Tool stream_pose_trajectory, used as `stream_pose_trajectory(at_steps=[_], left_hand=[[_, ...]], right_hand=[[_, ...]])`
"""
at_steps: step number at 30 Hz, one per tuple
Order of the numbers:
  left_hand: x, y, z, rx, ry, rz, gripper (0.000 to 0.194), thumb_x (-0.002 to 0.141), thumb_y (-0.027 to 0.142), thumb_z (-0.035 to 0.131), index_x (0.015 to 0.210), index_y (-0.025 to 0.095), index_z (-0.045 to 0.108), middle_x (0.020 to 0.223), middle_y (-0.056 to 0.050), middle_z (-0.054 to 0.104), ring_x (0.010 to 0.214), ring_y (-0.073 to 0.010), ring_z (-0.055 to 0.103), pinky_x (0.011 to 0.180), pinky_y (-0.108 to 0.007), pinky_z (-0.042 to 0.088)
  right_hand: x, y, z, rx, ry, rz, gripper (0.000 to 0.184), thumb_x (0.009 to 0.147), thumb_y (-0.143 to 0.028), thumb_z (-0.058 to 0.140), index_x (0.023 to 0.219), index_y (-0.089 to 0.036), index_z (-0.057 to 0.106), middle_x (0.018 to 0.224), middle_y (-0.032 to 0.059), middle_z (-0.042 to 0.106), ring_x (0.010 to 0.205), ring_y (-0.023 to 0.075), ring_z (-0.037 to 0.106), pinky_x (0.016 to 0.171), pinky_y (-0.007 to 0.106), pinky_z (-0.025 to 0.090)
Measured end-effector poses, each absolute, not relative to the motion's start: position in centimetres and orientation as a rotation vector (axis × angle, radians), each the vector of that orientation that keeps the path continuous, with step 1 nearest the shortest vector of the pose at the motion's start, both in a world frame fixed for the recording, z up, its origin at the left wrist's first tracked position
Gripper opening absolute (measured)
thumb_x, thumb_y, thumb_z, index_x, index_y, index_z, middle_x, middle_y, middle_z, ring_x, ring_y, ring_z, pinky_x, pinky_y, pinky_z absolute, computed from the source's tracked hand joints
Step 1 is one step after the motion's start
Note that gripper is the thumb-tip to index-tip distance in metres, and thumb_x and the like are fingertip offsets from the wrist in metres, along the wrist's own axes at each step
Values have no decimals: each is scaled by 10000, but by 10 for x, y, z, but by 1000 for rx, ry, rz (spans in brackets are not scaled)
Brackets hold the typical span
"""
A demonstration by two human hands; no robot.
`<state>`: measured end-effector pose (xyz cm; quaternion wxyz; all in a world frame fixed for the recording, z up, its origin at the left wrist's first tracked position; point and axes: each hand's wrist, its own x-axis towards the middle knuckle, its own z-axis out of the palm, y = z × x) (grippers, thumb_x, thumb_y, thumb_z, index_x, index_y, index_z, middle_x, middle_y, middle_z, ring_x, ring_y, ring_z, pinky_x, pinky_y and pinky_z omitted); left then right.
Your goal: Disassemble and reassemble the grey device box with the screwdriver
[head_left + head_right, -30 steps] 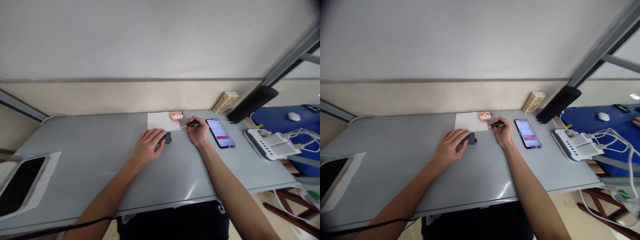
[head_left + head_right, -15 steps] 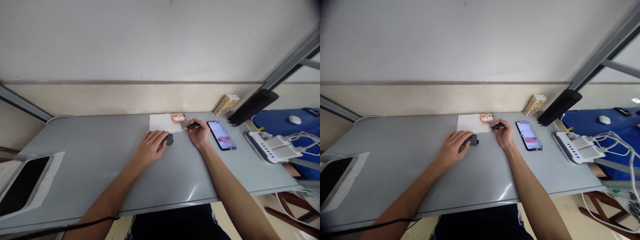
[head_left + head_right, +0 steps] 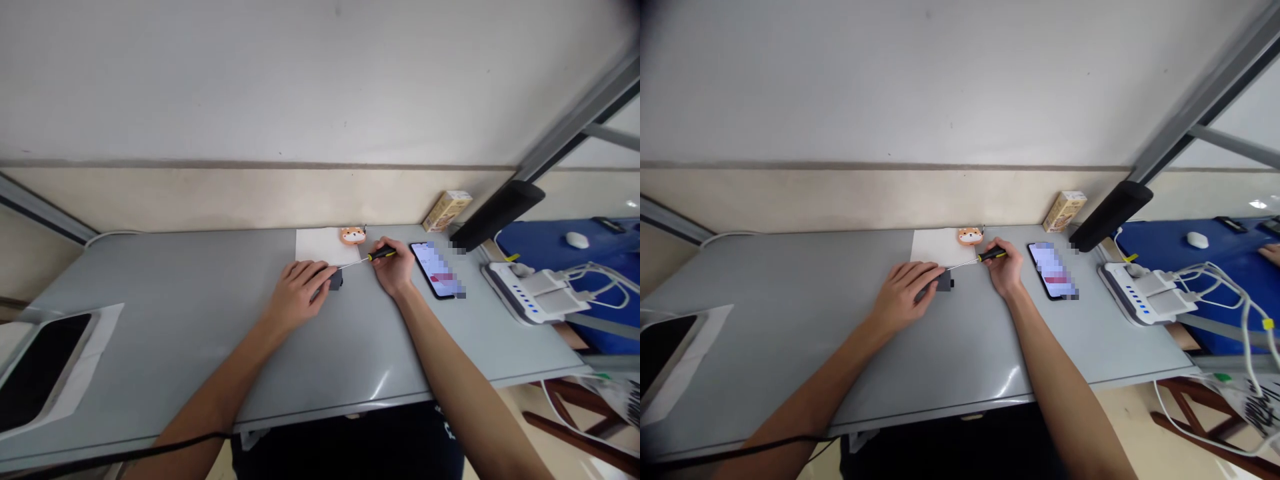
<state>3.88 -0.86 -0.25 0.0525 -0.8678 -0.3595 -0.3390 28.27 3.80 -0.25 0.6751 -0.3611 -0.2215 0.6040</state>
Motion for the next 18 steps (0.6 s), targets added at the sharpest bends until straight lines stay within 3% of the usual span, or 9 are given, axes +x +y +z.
stream_pose_trajectory(at_steps=[18], left_hand=[[46, -14, 0, -2613, -1157, -930, 351, 993, 161, 538, 1328, 230, 617, 1153, -66, 735, 1030, -238, 670, 916, -408, 474]], right_hand=[[283, 40, -1, -747, -380, 1356, 93, 728, -251, 675, 678, -204, 611, 689, 0, 604, 598, 116, 515, 440, 237, 356]])
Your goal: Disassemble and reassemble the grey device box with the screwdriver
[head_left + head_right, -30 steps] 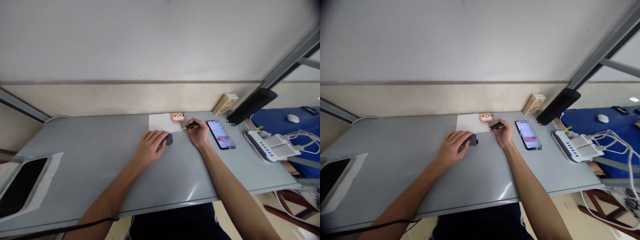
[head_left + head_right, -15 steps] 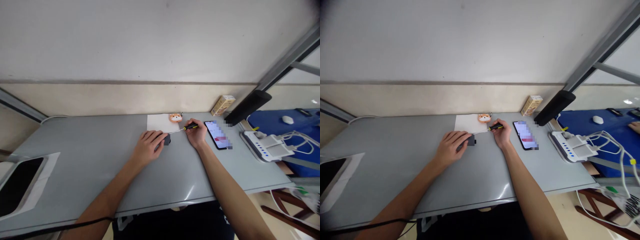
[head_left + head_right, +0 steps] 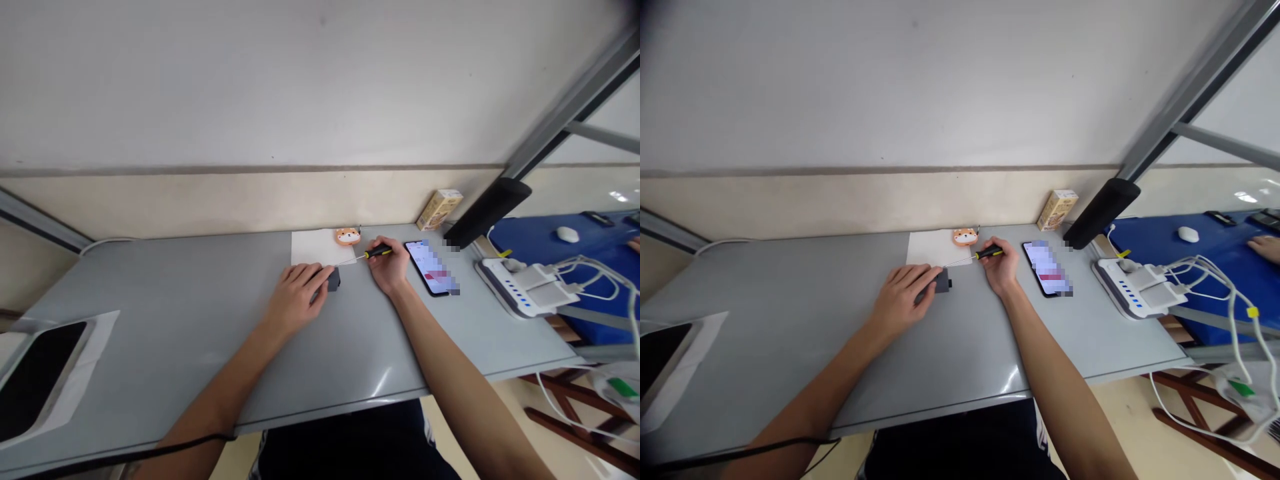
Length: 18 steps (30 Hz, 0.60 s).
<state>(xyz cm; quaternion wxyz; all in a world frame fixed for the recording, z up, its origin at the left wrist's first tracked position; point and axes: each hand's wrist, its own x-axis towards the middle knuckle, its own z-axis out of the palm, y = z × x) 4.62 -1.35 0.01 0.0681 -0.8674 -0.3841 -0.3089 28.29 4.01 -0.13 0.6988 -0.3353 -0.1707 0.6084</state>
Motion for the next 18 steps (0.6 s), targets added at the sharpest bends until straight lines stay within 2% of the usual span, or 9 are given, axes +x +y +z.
stream_pose_trajectory(at_steps=[5, 11, 18], left_hand=[[51, -16, 3, -2658, -1124, -932, 351, 996, 159, 524, 1322, 241, 627, 1124, -68, 731, 1013, -235, 675, 904, -405, 491], [50, -17, 2, -2736, -1118, -1075, 340, 996, 141, 534, 1311, 238, 616, 1207, -63, 719, 1112, -220, 668, 1001, -414, 511], [42, -14, -1, -2703, -1212, -1566, 273, 995, 132, 503, 1200, 232, 653, 1274, -73, 684, 1216, -206, 640, 1079, -399, 516]], right_hand=[[284, 41, -1, -709, -337, 1385, 94, 722, -227, 689, 666, -181, 631, 680, 1, 597, 607, 102, 530, 427, 198, 365], [285, 41, -3, -705, -350, 1375, 83, 743, -221, 670, 683, -188, 623, 673, -6, 605, 592, 102, 542, 417, 204, 381], [285, 41, -1, -701, -369, 1373, 102, 742, -216, 660, 677, -186, 587, 650, -13, 604, 555, 92, 543, 414, 195, 395]])
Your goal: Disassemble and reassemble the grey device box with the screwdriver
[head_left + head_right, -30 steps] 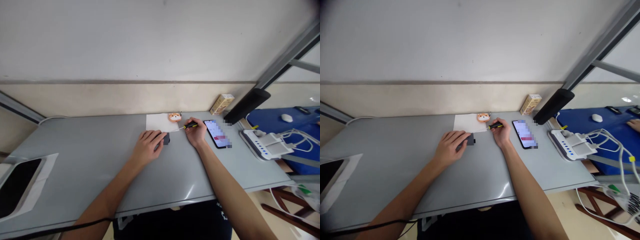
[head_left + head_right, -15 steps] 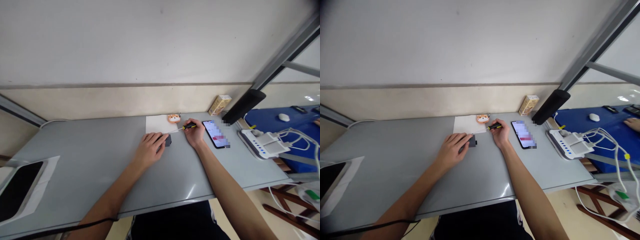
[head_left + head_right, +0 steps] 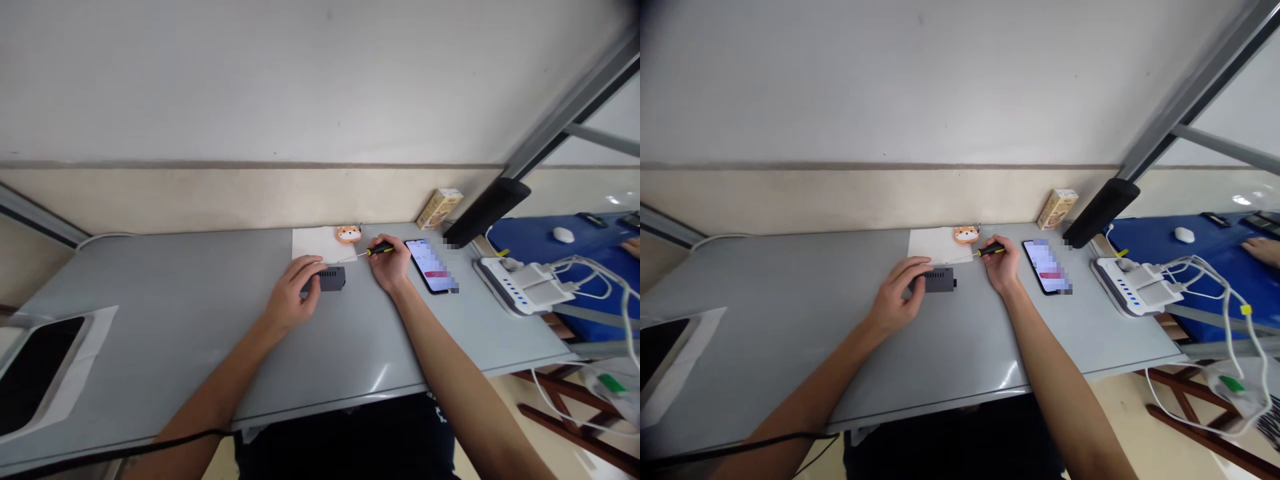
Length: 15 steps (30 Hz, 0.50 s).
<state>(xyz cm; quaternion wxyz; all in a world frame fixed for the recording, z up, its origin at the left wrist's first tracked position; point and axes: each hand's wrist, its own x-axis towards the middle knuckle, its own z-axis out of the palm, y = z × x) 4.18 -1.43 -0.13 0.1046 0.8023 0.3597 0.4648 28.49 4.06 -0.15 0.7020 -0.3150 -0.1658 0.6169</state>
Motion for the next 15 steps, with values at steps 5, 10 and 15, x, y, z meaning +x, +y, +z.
stream_pose_trajectory(at_steps=[5, 10, 15], left_hand=[[38, -11, 1, 2040, 1260, 1454, 222, 1020, 184, 457, 1090, 220, 665, 1075, -45, 726, 1017, -184, 686, 910, -352, 559], [43, -17, 6, 2555, 1236, 1283, 259, 968, 179, 546, 1186, 231, 677, 1194, -69, 718, 1150, -250, 640, 1019, -438, 464], [54, -23, 4, 2853, 1238, 1089, 345, 959, 172, 556, 1287, 225, 647, 1243, -83, 720, 1156, -273, 647, 1027, -447, 432]], right_hand=[[285, 41, -2, -681, -376, 1373, 106, 759, -214, 639, 671, -185, 588, 649, -9, 600, 546, 92, 532, 403, 189, 388], [284, 40, 0, -736, -378, 1354, 124, 769, -233, 650, 674, -184, 587, 641, -12, 587, 535, 89, 517, 393, 190, 362], [283, 43, 4, -805, -358, 1248, 199, 787, -294, 664, 658, -186, 557, 644, -27, 565, 501, 72, 481, 398, 195, 331]])
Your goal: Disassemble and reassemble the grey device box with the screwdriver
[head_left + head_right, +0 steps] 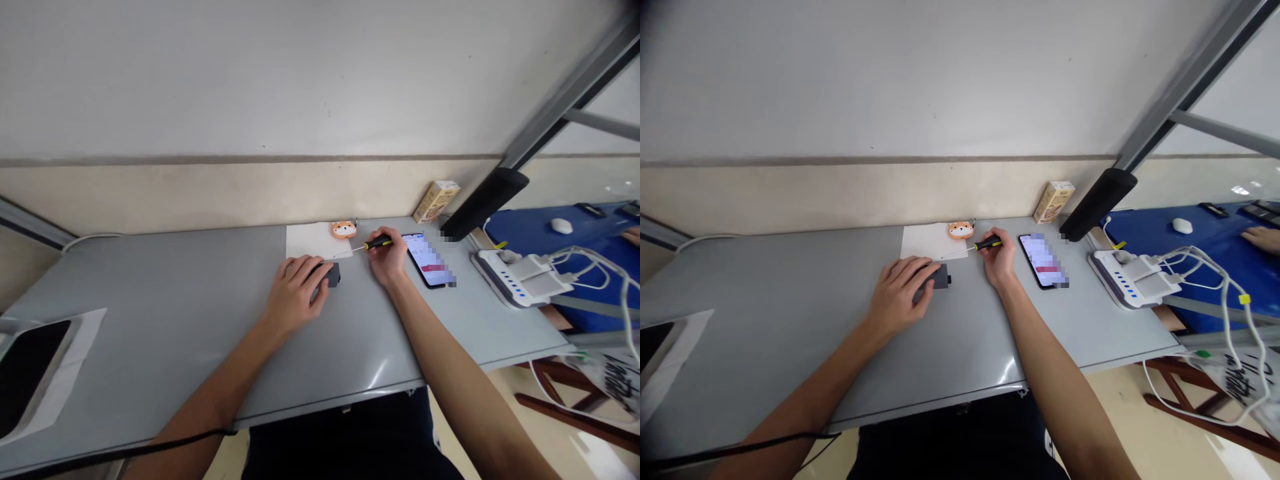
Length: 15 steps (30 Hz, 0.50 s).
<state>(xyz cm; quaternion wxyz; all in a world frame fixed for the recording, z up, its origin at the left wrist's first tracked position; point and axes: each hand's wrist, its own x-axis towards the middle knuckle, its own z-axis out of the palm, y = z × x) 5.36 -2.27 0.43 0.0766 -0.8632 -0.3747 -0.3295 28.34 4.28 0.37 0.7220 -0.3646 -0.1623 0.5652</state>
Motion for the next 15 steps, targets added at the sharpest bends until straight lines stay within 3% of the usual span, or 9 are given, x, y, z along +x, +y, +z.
stream_pose_trajectory(at_steps=[4, 8, 15], left_hand=[[54, -21, 1, -2594, -1123, -943, 366, 963, 144, 540, 1312, 218, 625, 1226, -79, 728, 1112, -257, 664, 1014, -438, 436], [54, -20, 0, -2591, -1154, -967, 345, 963, 134, 542, 1289, 210, 625, 1206, -73, 736, 1087, -241, 669, 1008, -425, 446], [56, -20, 0, -2593, -1156, -989, 347, 950, 112, 560, 1278, 208, 619, 1194, -62, 738, 1055, -232, 666, 971, -408, 455]], right_hand=[[284, 44, 7, -918, -419, 1098, 342, 833, -451, 672, 648, -195, 541, 626, -38, 534, 459, 60, 427, 401, 201, 299], [282, 33, 18, -1068, -667, 775, 444, 891, -555, 614, 626, -204, 555, 603, -24, 521, 507, 92, 473, 441, 218, 358], [274, 8, 43, -1080, -992, 467, 474, 997, -488, 497, 619, -210, 563, 606, -6, 519, 536, 117, 477, 496, 259, 393]])
